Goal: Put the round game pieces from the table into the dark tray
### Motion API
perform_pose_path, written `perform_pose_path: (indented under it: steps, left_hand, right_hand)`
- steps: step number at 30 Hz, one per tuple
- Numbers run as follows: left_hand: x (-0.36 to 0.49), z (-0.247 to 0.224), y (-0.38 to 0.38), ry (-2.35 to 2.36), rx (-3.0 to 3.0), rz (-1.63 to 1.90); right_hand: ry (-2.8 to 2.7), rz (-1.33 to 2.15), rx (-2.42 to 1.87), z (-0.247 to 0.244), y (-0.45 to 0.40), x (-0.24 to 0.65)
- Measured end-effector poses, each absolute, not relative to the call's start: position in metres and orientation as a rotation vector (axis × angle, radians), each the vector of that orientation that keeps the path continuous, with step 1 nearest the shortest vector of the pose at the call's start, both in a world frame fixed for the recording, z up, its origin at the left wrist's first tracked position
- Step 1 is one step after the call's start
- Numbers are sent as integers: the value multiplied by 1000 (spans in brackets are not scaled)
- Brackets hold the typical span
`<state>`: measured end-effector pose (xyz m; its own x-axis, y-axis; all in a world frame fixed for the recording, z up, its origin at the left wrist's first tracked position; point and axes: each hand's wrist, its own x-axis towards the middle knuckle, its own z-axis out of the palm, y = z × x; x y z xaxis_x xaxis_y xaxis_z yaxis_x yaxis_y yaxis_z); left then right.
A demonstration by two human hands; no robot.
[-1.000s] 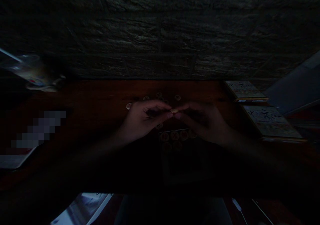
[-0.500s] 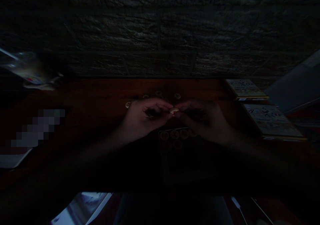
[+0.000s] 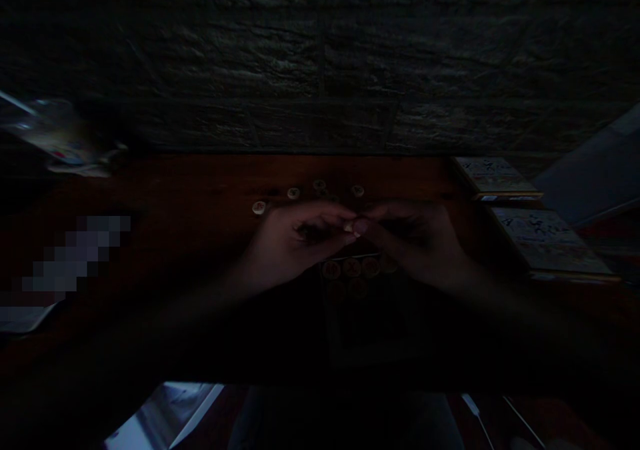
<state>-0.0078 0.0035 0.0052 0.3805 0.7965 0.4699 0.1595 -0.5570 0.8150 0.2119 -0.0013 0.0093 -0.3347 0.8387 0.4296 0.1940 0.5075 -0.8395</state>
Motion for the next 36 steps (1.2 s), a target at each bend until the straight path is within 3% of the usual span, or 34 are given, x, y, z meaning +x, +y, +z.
perform_pose_path:
  steps: [36]
  left_hand:
    - [-6,11,-1,868,1782,1224]
  right_hand:
    - [-1787,854,-864,10,-7,210]
